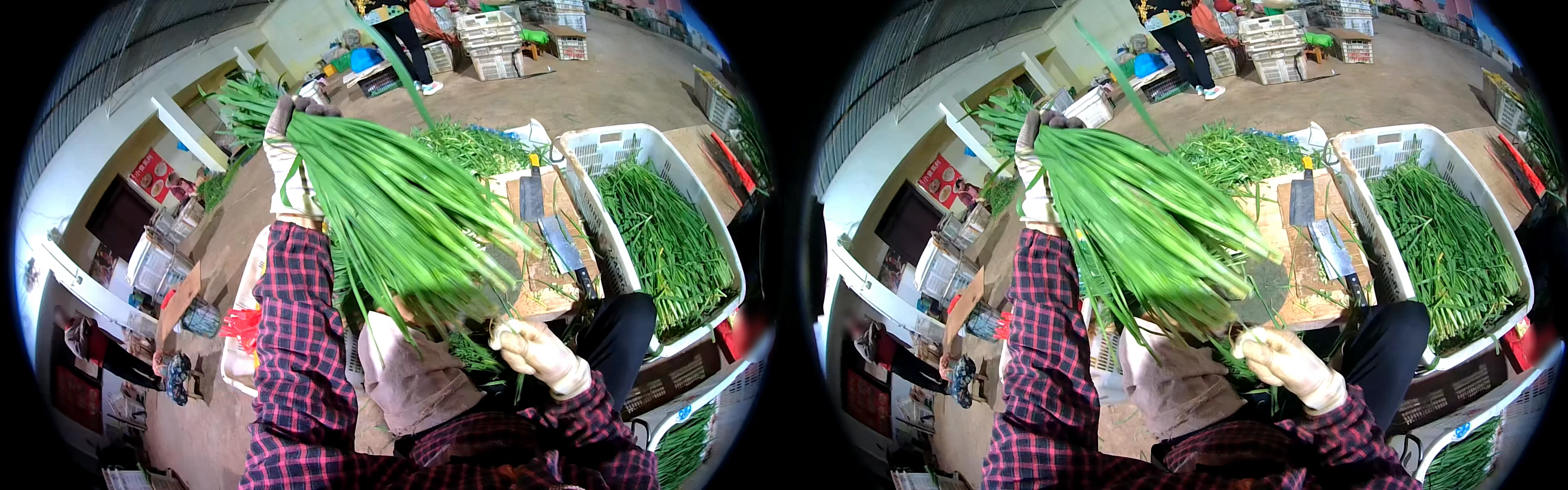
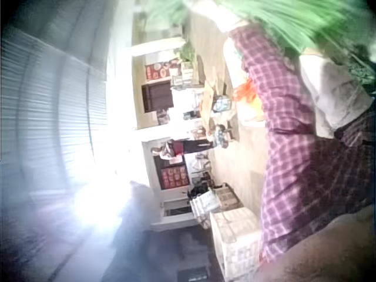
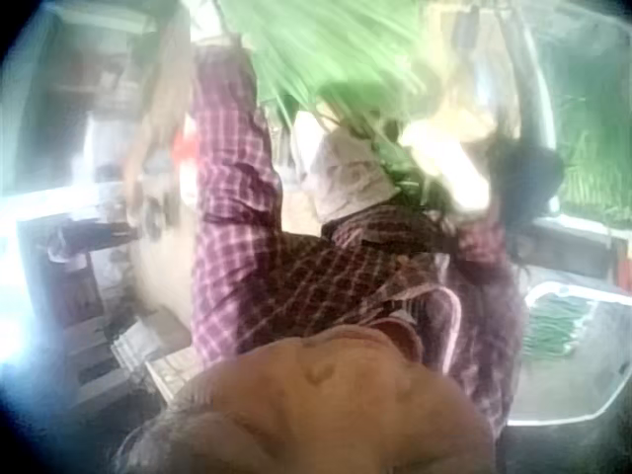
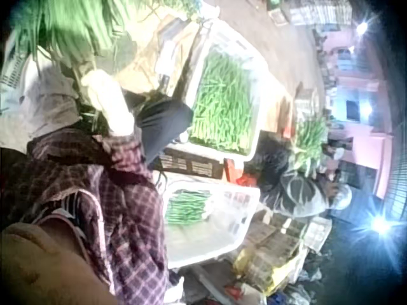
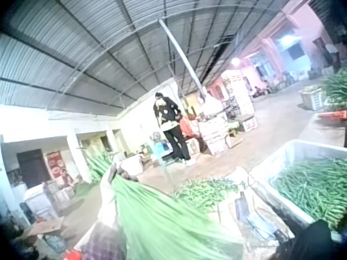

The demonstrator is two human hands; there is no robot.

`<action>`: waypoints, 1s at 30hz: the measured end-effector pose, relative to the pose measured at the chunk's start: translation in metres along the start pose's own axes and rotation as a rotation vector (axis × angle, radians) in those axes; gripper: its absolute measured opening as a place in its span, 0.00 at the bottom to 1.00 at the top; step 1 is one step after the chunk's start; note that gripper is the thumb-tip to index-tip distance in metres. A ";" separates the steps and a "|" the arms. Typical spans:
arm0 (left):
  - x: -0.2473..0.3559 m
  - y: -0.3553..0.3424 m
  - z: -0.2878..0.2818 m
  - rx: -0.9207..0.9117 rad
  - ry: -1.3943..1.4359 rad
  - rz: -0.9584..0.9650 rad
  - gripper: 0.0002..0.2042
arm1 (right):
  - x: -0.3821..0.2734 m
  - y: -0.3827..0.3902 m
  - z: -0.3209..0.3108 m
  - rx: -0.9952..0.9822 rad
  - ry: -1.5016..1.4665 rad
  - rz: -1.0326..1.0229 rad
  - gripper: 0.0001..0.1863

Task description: The person sorts through a bunch of green chives to remove damaged leaves by hand, trims the root ends using a large knife on a cutting board, and then secures the bundle with a red tie.

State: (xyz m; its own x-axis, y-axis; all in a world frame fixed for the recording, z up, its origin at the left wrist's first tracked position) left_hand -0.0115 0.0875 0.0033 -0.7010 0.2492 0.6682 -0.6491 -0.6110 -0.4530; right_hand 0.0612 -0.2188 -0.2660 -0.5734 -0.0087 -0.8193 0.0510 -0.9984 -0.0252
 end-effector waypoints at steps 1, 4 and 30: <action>-0.038 -0.015 -0.015 -0.048 0.121 -0.072 0.10 | 0.006 0.027 -0.025 0.178 -0.019 0.044 0.12; -0.027 -0.011 -0.003 -0.065 0.128 -0.021 0.10 | 0.024 0.067 -0.069 0.478 0.118 0.086 0.11; -0.048 0.005 0.020 0.046 0.072 0.002 0.10 | -0.059 -0.064 -0.006 0.316 -0.155 -0.350 0.14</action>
Point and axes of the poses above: each hand's wrist, its own y-axis away from the middle knuckle, its own z-axis out of the palm, x = y × z, the point moved 6 cm from there along -y, towards the middle knuckle, and after that the axes turned 3 degrees about -y, right-handed, at the moved point
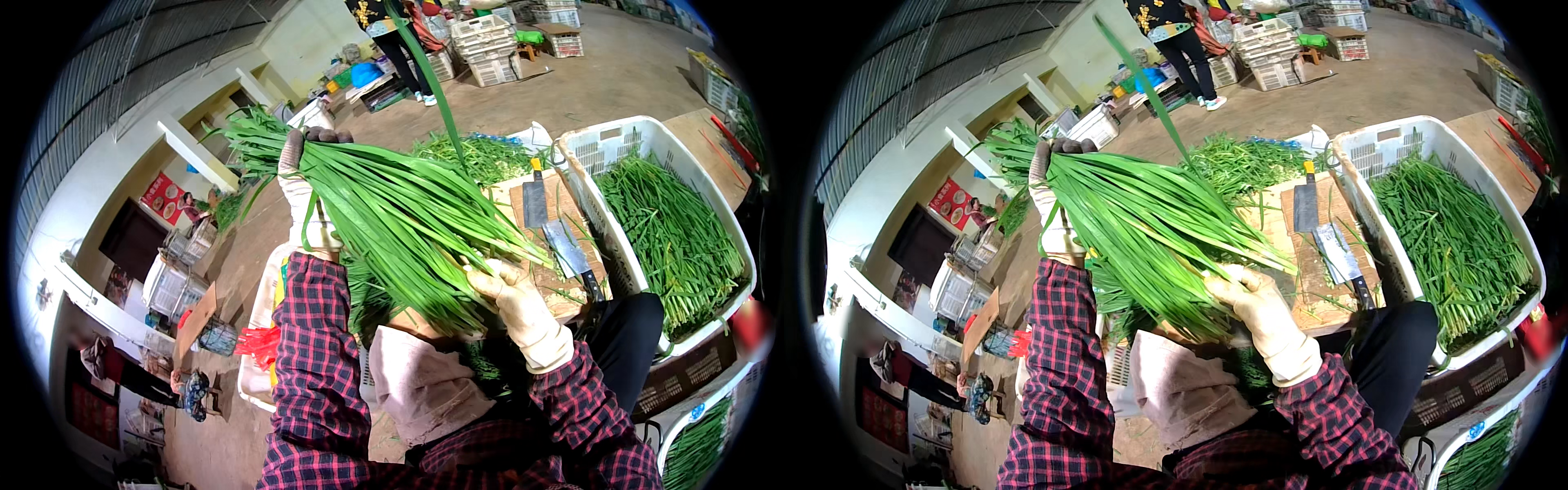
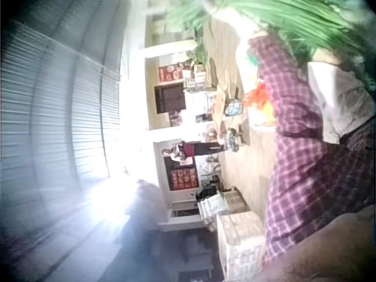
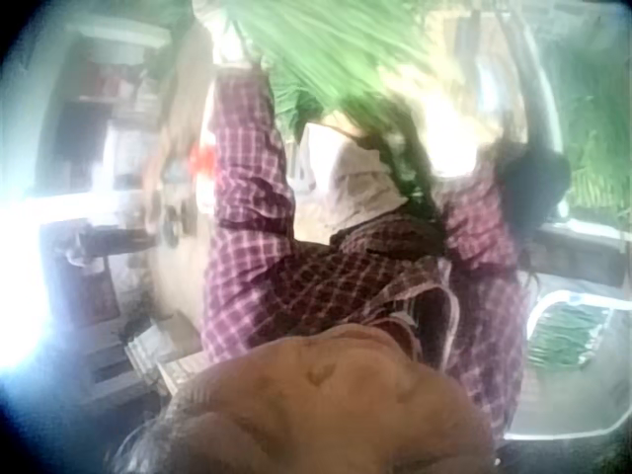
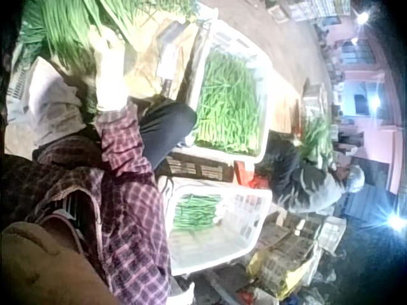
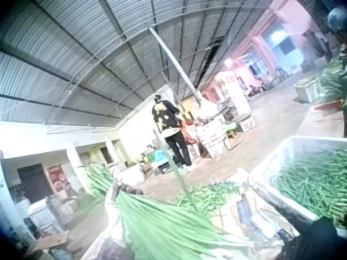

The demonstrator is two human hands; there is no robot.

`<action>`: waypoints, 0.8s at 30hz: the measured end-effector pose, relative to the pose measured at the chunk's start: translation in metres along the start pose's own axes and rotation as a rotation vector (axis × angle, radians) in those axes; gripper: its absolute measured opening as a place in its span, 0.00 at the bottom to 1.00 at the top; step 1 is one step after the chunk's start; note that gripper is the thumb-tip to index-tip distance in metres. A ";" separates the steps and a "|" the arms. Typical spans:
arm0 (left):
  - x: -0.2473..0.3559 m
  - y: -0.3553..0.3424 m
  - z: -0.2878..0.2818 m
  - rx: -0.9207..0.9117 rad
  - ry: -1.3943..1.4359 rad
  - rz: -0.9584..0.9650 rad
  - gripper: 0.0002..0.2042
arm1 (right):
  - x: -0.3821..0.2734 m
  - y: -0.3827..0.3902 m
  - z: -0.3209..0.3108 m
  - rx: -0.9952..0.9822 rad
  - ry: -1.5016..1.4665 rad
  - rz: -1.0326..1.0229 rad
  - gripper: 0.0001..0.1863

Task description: The person sorts through a bunch of green chives to remove damaged leaves by hand, trims the root ends using a large knife on a cutting board, and then secures the bundle with a red tie.

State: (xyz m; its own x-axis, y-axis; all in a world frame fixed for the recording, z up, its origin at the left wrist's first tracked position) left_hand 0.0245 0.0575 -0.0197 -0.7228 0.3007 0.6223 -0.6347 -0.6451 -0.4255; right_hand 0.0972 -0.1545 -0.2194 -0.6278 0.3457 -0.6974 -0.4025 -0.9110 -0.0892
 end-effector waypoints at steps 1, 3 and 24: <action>0.010 -0.001 0.000 0.006 -0.021 0.027 0.10 | 0.000 0.002 0.002 -0.008 0.086 0.005 0.14; 0.010 -0.008 -0.012 0.022 -0.025 0.053 0.10 | 0.000 0.006 -0.008 0.018 0.279 0.013 0.13; -0.001 0.001 -0.004 0.040 -0.020 0.022 0.09 | -0.044 0.027 0.010 0.054 0.993 -0.428 0.17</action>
Point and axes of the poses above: each hand's wrist, its own y-axis away from the middle knuckle, its own z-axis out of the palm, x = y × z, the point moved 6 cm from there along -y, towards the middle knuckle, and after that the axes turned 3 degrees about -y, right-handed, at the moved point
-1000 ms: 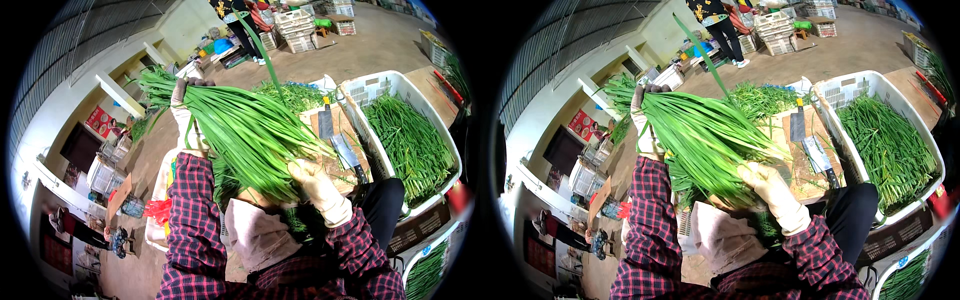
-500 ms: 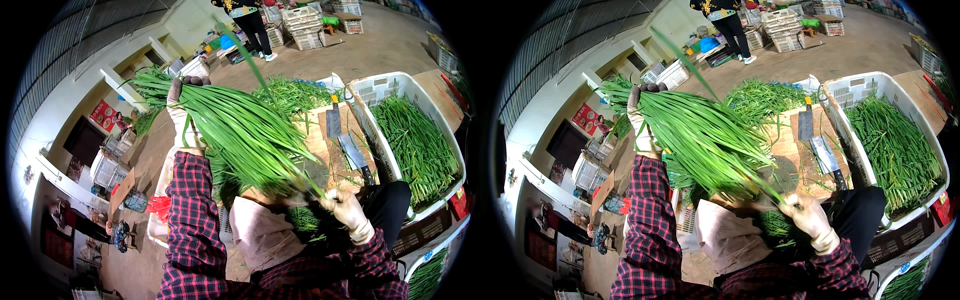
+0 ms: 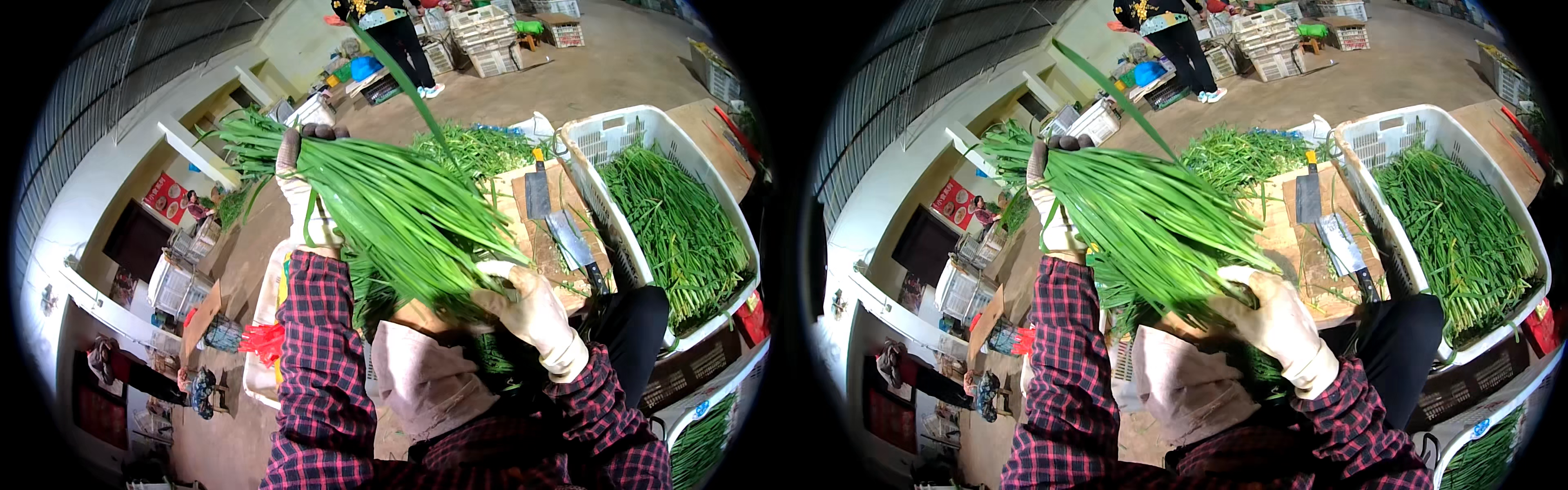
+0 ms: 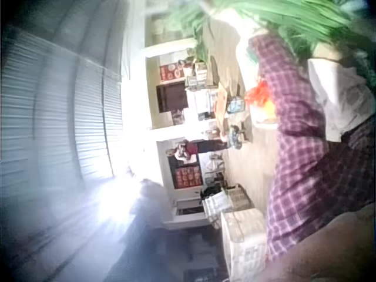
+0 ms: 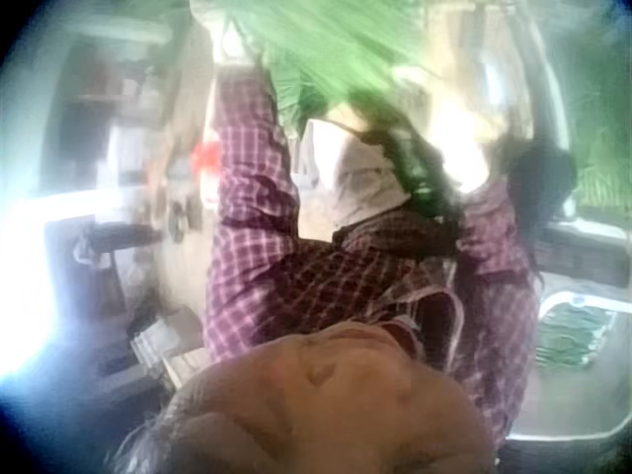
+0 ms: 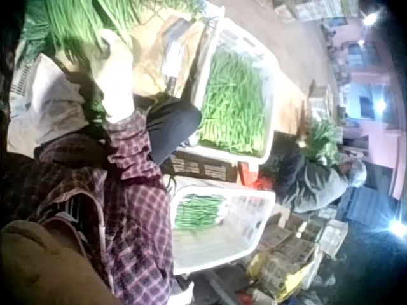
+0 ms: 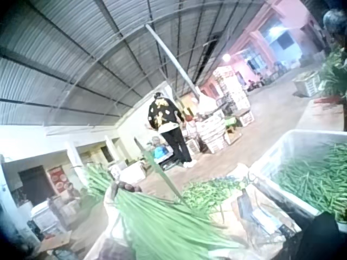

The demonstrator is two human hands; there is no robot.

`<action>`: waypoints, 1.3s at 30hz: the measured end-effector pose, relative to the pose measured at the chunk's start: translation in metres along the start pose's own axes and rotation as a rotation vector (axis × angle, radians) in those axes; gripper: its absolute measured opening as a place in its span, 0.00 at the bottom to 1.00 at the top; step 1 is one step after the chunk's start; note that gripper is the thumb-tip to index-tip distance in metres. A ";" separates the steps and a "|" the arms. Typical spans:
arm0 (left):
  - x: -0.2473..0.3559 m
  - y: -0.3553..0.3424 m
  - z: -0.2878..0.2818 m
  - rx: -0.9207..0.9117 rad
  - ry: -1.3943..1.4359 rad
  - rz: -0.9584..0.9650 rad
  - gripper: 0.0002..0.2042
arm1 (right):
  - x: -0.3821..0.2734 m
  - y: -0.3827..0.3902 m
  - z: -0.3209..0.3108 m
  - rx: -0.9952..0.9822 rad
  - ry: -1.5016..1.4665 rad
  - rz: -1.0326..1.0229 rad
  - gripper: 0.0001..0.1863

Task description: The person sorts through a bunch of green chives to remove damaged leaves by hand, trims the root ends using a large knife on a cutting board, and then secures the bundle with a red tie.

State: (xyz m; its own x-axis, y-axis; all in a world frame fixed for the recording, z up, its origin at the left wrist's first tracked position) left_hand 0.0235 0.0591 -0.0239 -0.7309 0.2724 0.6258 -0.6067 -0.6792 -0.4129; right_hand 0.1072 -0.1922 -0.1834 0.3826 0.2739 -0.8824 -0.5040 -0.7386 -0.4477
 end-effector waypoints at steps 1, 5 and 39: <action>-0.001 -0.001 -0.004 0.076 0.020 0.008 0.10 | -0.005 -0.004 0.006 0.012 -0.073 -0.032 0.18; -0.014 -0.005 -0.001 -0.052 0.010 -0.030 0.12 | 0.008 -0.017 0.021 0.075 0.005 -0.065 0.19; -0.045 0.001 -0.031 0.181 -0.151 -0.100 0.11 | 0.044 0.042 0.000 0.246 -0.357 0.429 0.07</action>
Point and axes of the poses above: each hand's wrist, its own y-axis away from the middle knuckle, its own z-axis out of the palm, x = y × z, the point moved 6 cm from there along -y, towards the middle knuckle, and after that the axes turned 3 degrees about -y, right-handed, at the moved point
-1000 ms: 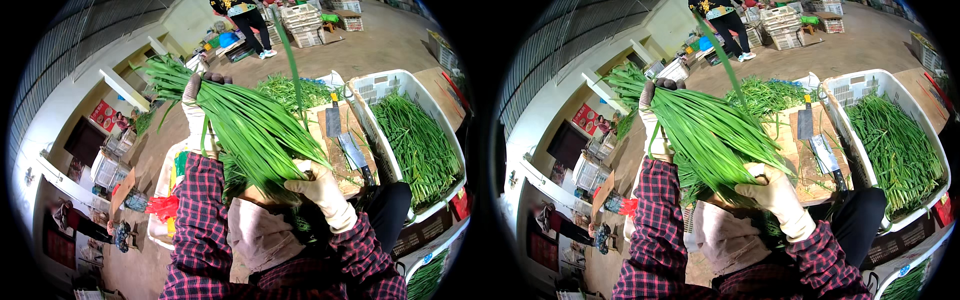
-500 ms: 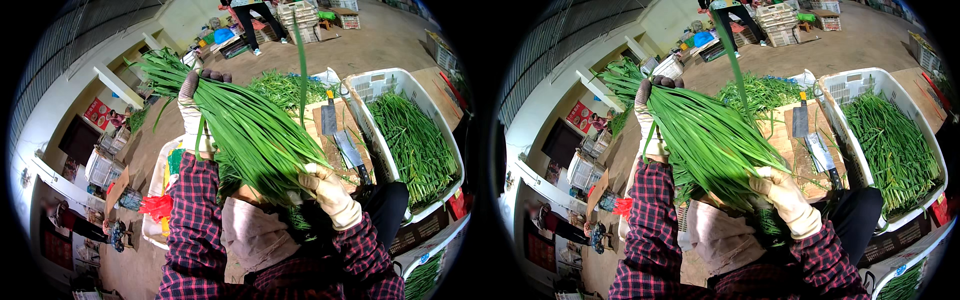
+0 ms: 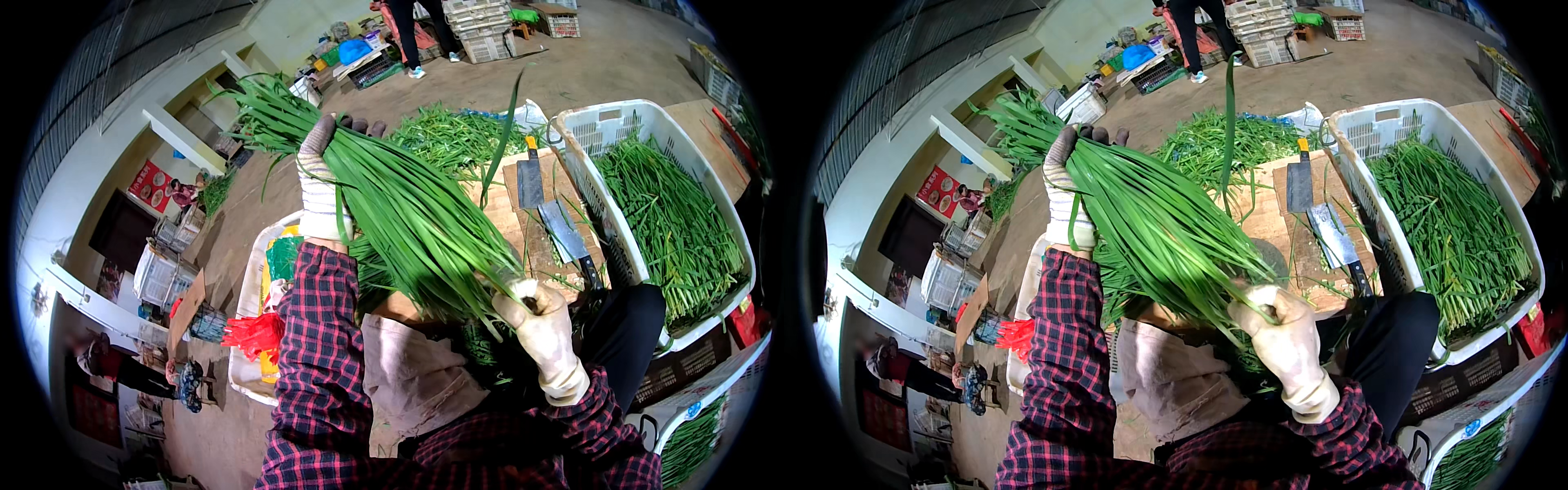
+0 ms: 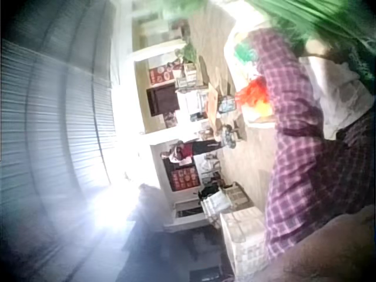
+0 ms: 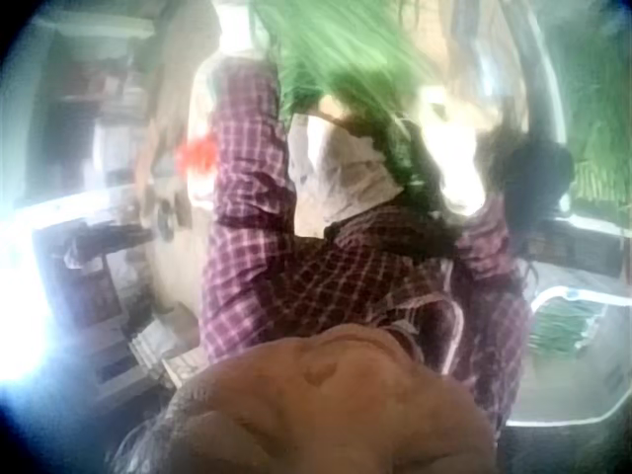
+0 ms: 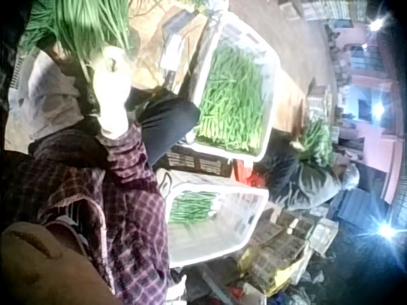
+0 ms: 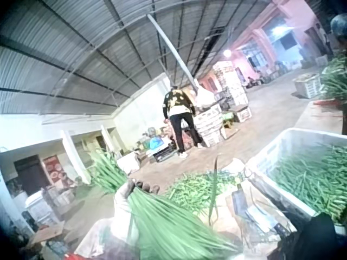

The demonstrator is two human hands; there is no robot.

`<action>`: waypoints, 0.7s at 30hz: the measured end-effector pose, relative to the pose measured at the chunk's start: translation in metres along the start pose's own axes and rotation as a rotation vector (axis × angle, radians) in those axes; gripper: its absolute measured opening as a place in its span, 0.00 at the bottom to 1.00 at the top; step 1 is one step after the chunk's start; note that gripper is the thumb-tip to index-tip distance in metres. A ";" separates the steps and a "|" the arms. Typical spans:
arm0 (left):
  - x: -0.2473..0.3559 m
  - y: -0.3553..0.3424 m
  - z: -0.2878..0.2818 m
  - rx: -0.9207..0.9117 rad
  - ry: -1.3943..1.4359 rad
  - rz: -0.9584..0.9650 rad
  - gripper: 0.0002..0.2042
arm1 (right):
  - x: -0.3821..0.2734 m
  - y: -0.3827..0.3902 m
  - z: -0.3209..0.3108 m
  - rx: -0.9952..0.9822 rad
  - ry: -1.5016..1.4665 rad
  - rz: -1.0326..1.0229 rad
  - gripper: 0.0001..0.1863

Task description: The person sorts through a bunch of green chives to remove damaged leaves by hand, trims the root ends using a large knife on a cutting board, and then secures the bundle with a red tie.

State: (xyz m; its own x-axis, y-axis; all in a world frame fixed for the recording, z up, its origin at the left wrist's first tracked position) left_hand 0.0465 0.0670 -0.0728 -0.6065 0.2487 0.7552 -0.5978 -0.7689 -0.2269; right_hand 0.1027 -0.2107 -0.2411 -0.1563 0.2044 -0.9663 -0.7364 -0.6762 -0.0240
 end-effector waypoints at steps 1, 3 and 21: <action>0.001 0.000 -0.001 -0.003 0.037 0.000 0.10 | 0.003 0.004 -0.003 -0.049 -0.048 0.053 0.06; 0.015 0.004 -0.006 -0.006 0.096 0.017 0.08 | 0.020 0.014 -0.011 -0.108 0.047 0.154 0.06; 0.036 0.003 0.001 -0.065 0.093 0.126 0.07 | -0.013 0.044 -0.017 -0.246 1.034 -0.382 0.23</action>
State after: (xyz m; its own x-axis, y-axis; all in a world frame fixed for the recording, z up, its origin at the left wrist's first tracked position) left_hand 0.0232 0.0730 -0.0459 -0.7229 0.2085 0.6588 -0.5448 -0.7584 -0.3578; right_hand 0.0831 -0.2550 -0.2340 0.7551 -0.1793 -0.6306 -0.4520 -0.8391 -0.3027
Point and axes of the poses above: each hand's wrist, its own y-axis away from the middle knuckle, its own z-axis out of the palm, x = y × z, the point moved 6 cm from there along -y, towards the middle knuckle, and after that the axes turned 3 degrees about -y, right-handed, at the moved point
